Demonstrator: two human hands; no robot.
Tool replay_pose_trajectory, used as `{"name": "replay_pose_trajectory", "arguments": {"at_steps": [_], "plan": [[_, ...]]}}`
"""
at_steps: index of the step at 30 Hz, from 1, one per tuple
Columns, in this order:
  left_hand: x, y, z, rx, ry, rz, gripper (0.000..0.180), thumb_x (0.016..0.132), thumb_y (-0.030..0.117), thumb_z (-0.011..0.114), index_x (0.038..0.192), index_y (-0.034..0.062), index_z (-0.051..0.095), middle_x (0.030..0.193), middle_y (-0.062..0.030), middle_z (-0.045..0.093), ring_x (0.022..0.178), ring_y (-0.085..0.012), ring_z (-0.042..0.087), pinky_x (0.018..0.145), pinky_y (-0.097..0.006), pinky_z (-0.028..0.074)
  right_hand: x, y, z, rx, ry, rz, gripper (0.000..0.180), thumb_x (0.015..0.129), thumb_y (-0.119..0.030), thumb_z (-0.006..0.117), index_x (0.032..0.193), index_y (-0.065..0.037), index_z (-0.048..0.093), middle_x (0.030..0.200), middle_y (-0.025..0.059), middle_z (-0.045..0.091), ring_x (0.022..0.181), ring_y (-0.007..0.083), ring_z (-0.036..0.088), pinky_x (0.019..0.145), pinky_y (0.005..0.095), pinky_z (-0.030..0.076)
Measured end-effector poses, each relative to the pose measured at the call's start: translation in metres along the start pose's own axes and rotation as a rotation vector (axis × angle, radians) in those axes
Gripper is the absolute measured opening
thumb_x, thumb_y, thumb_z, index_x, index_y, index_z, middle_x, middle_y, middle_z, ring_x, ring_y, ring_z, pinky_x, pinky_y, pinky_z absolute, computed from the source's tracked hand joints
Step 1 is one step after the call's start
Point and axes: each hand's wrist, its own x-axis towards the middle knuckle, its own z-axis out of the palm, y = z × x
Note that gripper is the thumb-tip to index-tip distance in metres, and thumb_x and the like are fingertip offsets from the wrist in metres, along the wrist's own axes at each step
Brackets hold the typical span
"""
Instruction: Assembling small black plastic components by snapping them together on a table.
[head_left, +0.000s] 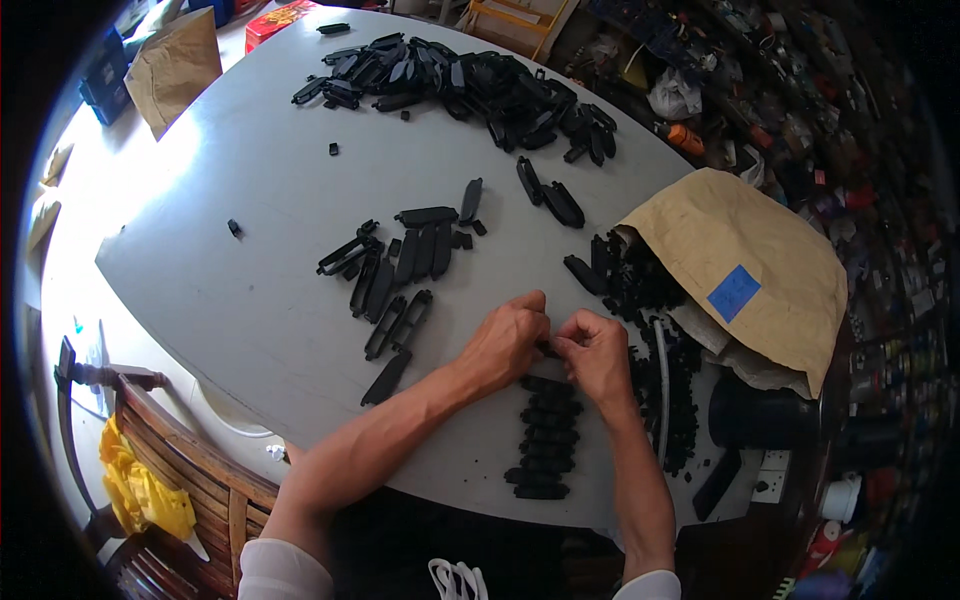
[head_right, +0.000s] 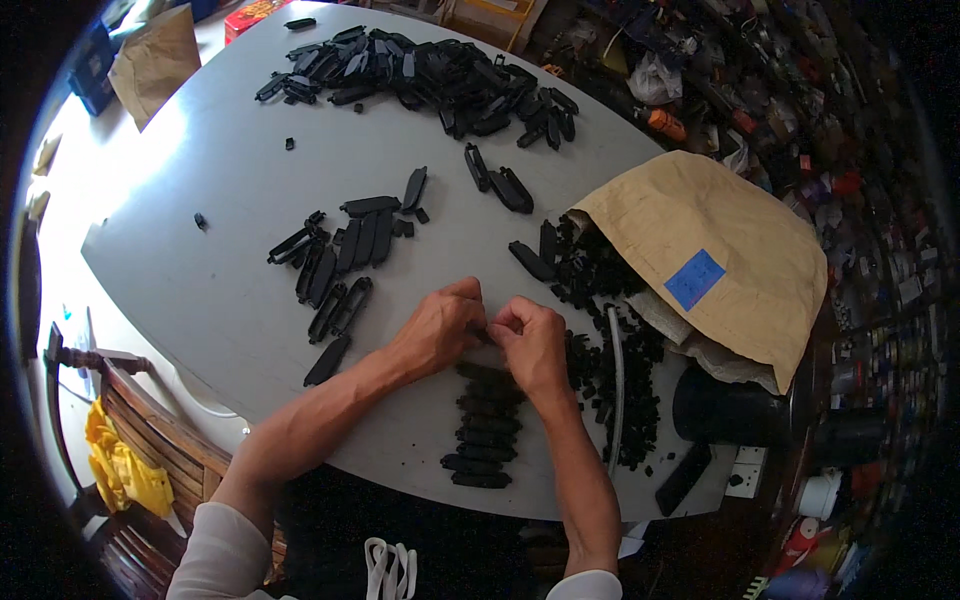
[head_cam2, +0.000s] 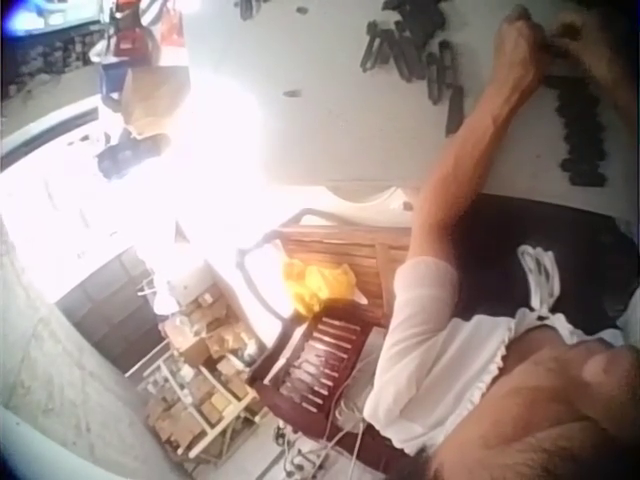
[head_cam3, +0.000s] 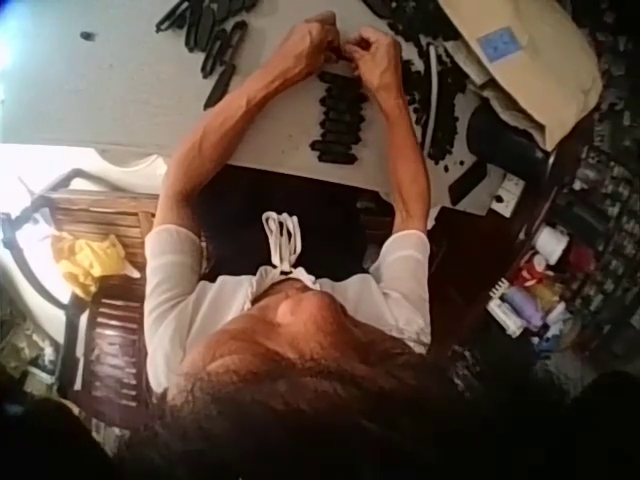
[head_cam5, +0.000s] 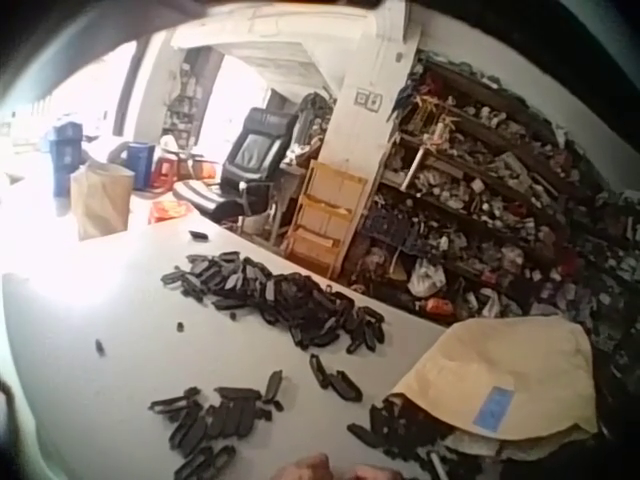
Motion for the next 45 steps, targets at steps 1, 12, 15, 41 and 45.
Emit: {"name": "replay_pose_trajectory", "arguments": {"at_steps": [1,12,15,41,45], "plan": [[0.0,-0.001,0.0,0.001,0.001,-0.002,0.019,0.059,-0.006,0.07,0.074,-0.0044,0.06,0.085,-0.013,0.055,0.079,-0.0325,0.058,0.066,-0.039,0.047,0.001,0.002,0.001,0.001,-0.003,-0.001,0.014,0.072,0.005,0.068,0.072,0.004,0.054,0.063,0.0131,0.058,0.057,0.0157,0.054,0.054,0.0312,0.042],[0.002,-0.002,0.003,-0.008,-0.009,0.014,0.021,0.056,-0.007,0.071,0.074,-0.002,0.061,0.083,-0.012,0.054,0.075,-0.0312,0.057,0.063,-0.037,0.046,-0.005,-0.002,-0.001,-0.58,0.162,-0.244,0.021,0.073,-0.006,0.072,0.078,-0.002,0.052,0.07,0.0129,0.06,0.067,0.0291,0.06,0.06,0.0379,0.045],[0.001,-0.005,0.003,-0.007,0.01,0.045,0.023,0.055,-0.007,0.071,0.075,-0.0001,0.062,0.081,-0.0112,0.053,0.073,-0.0296,0.056,0.062,-0.037,0.046,-0.002,0.004,-0.002,-0.472,0.074,-0.188,0.024,0.072,-0.012,0.073,0.08,-0.004,0.051,0.073,0.0153,0.059,0.076,0.0375,0.06,0.063,0.0477,0.044],[0.075,0.023,0.01,0.508,0.009,0.19,0.028,0.068,-0.006,0.068,0.095,0.0026,0.066,0.094,-0.013,0.058,0.088,-0.0315,0.058,0.077,-0.038,0.049,-0.089,0.062,-0.042,-0.595,0.422,0.013,0.021,0.075,-0.014,0.075,0.078,0.0,0.059,0.083,0.0142,0.06,0.075,0.033,0.06,0.066,0.0422,0.047],[0.089,0.005,0.024,0.561,-0.007,0.174,0.029,0.069,-0.003,0.067,0.096,0.0032,0.062,0.096,-0.0124,0.056,0.09,-0.0331,0.057,0.076,-0.04,0.048,-0.078,0.057,-0.047,-0.626,0.382,0.067,0.021,0.076,-0.015,0.074,0.083,-0.002,0.059,0.085,0.0126,0.058,0.076,0.0327,0.06,0.067,0.0417,0.047]]}}
